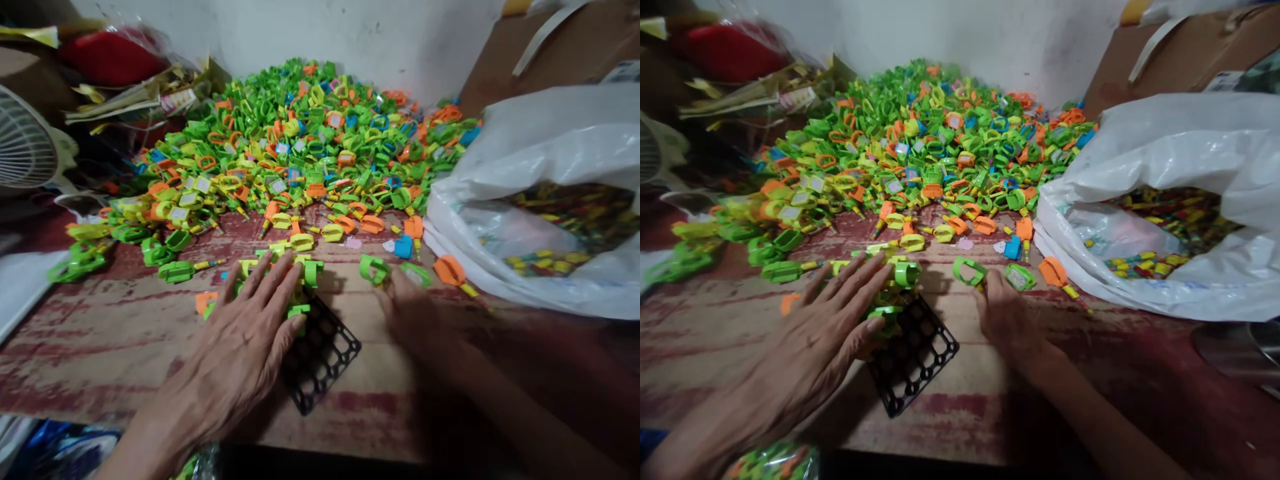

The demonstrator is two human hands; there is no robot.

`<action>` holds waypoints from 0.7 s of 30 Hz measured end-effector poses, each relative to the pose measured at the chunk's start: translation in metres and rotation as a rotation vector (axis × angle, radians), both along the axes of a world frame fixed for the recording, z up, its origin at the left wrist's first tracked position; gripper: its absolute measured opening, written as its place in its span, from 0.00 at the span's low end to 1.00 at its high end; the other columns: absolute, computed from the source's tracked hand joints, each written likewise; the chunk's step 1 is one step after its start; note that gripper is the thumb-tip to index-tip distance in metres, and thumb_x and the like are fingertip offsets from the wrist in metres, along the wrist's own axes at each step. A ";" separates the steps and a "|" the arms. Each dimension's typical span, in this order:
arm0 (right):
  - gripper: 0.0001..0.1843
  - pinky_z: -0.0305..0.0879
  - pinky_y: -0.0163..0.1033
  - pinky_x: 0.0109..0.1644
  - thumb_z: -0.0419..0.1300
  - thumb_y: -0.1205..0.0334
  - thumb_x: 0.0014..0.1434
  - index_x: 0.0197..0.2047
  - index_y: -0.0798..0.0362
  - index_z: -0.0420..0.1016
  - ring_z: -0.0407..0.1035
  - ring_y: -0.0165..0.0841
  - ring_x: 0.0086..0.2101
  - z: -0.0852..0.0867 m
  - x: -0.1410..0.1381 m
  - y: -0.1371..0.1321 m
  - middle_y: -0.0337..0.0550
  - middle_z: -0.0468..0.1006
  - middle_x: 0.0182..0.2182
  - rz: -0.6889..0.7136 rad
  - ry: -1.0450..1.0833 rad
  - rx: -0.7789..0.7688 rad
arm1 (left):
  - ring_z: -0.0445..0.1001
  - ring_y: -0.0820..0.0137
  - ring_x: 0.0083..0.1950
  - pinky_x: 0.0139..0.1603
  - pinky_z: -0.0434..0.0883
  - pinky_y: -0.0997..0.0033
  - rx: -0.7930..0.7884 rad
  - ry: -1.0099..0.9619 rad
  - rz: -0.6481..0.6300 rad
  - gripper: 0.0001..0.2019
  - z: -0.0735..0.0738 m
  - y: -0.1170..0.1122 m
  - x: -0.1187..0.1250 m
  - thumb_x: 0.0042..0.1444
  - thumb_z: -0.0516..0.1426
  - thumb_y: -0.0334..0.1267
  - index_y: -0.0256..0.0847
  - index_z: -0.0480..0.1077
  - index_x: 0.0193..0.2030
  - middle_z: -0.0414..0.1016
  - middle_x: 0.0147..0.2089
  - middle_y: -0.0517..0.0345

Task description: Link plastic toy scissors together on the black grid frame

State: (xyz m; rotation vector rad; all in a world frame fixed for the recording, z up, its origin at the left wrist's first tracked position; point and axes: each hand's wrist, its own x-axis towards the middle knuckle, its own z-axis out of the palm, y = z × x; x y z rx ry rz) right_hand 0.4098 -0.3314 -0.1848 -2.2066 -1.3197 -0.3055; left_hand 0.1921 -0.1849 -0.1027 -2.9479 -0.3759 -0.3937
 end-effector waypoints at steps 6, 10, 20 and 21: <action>0.05 0.66 0.34 0.32 0.57 0.60 0.59 0.35 0.52 0.70 0.72 0.31 0.28 0.005 -0.051 0.015 0.41 0.78 0.28 0.310 0.436 0.182 | 0.52 0.59 0.75 0.73 0.52 0.44 -0.036 0.002 0.004 0.27 0.002 0.000 0.001 0.73 0.37 0.47 0.41 0.48 0.74 0.52 0.75 0.53; 0.05 0.67 0.32 0.30 0.58 0.66 0.54 0.35 0.51 0.74 0.72 0.30 0.25 -0.001 -0.054 0.027 0.38 0.79 0.26 0.336 0.457 0.143 | 0.50 0.58 0.76 0.73 0.51 0.42 -0.061 -0.015 0.012 0.26 0.001 -0.002 0.001 0.72 0.39 0.47 0.39 0.52 0.72 0.52 0.75 0.52; 0.12 0.74 0.34 0.35 0.51 0.71 0.56 0.38 0.52 0.74 0.78 0.35 0.30 -0.008 -0.050 0.030 0.44 0.82 0.30 0.483 0.196 0.316 | 0.47 0.55 0.76 0.72 0.56 0.38 -0.111 -0.023 0.038 0.27 -0.002 -0.005 -0.001 0.72 0.42 0.47 0.38 0.50 0.73 0.50 0.75 0.51; 0.11 0.73 0.34 0.32 0.52 0.70 0.56 0.36 0.52 0.74 0.78 0.35 0.28 -0.009 -0.051 0.030 0.43 0.82 0.27 0.468 0.196 0.320 | 0.47 0.55 0.76 0.72 0.56 0.38 -0.126 -0.011 0.042 0.28 -0.001 -0.005 -0.001 0.72 0.41 0.47 0.38 0.49 0.73 0.49 0.75 0.51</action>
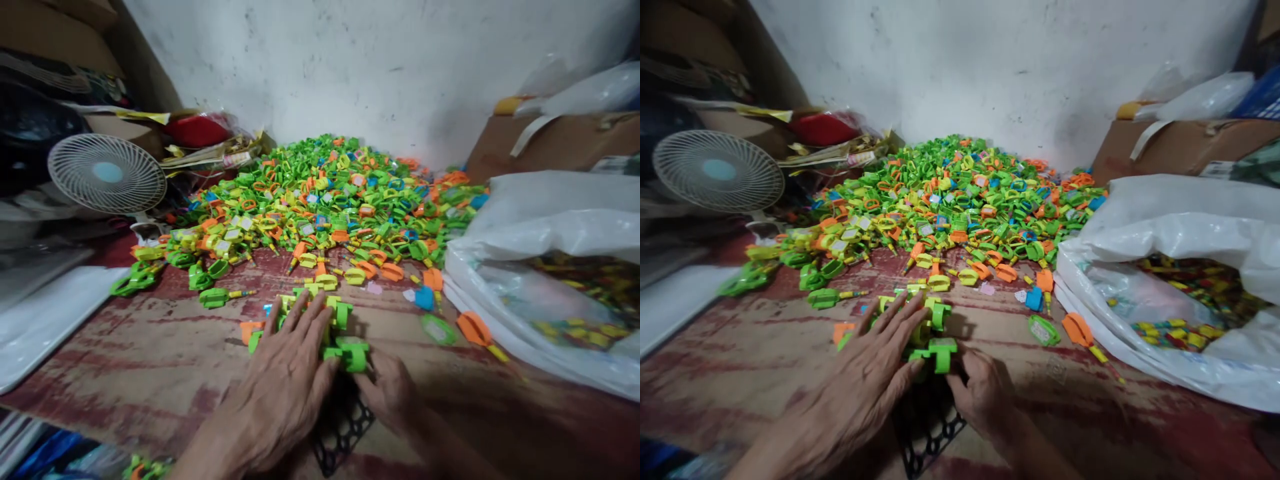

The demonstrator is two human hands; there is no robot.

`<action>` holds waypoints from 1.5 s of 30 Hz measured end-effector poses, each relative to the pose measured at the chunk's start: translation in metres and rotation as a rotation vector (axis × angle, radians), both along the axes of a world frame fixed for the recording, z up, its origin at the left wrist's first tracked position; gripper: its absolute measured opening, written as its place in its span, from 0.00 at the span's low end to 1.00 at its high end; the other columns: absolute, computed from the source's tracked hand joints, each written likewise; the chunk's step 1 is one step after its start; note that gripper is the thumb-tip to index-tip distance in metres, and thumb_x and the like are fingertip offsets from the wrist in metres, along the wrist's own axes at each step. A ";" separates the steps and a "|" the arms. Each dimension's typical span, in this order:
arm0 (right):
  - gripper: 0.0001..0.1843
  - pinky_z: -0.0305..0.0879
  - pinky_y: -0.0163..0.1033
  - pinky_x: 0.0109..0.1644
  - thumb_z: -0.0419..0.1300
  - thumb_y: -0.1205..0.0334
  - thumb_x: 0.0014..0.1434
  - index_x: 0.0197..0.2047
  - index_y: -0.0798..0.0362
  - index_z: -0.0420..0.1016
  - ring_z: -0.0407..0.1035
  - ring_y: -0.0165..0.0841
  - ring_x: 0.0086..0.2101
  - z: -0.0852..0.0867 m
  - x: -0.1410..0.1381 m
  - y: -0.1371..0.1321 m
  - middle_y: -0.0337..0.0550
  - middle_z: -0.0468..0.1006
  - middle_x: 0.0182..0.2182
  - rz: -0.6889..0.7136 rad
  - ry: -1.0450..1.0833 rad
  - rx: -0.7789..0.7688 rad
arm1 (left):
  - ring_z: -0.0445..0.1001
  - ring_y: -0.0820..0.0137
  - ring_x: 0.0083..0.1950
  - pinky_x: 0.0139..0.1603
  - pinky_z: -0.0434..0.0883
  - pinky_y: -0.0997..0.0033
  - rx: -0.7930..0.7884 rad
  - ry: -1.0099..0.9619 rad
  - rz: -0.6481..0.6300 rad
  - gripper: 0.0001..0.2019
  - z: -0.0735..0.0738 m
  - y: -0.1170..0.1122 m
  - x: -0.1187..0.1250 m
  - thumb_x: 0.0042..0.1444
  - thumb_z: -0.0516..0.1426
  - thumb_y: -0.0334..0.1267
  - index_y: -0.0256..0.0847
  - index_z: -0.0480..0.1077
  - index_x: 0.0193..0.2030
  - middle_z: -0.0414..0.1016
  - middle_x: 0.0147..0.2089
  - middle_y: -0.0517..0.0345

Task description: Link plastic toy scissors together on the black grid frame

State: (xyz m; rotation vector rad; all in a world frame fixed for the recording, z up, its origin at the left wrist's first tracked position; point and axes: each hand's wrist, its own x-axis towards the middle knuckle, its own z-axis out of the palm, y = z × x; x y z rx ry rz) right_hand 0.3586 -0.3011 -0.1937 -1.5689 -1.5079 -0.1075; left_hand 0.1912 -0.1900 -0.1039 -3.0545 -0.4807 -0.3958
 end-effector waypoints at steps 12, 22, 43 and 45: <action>0.07 0.70 0.36 0.31 0.56 0.63 0.59 0.33 0.51 0.76 0.76 0.36 0.27 -0.004 0.000 -0.009 0.44 0.81 0.26 -0.071 0.106 -0.217 | 0.41 0.58 0.77 0.76 0.44 0.42 -0.142 0.031 0.016 0.29 0.007 -0.003 0.001 0.71 0.41 0.47 0.37 0.47 0.74 0.45 0.77 0.51; 0.07 0.71 0.34 0.34 0.57 0.66 0.58 0.34 0.50 0.76 0.75 0.33 0.28 0.008 0.006 -0.007 0.39 0.81 0.28 -0.052 0.200 -0.206 | 0.46 0.59 0.76 0.76 0.44 0.45 -0.040 -0.025 -0.012 0.28 0.000 0.001 0.000 0.71 0.39 0.47 0.39 0.48 0.74 0.49 0.76 0.50; 0.12 0.71 0.41 0.50 0.53 0.68 0.63 0.47 0.51 0.75 0.75 0.38 0.44 0.003 -0.012 0.007 0.46 0.81 0.44 0.027 0.050 -0.308 | 0.41 0.64 0.77 0.77 0.41 0.46 -0.400 -0.082 0.038 0.32 0.018 0.001 -0.003 0.70 0.32 0.57 0.45 0.49 0.74 0.49 0.76 0.58; 0.14 0.70 0.44 0.53 0.51 0.68 0.64 0.48 0.52 0.74 0.74 0.40 0.46 0.000 -0.014 0.008 0.48 0.80 0.45 0.028 0.067 -0.266 | 0.45 0.64 0.77 0.76 0.45 0.48 -0.395 -0.198 0.060 0.30 0.017 0.000 -0.007 0.71 0.33 0.55 0.46 0.52 0.72 0.54 0.75 0.58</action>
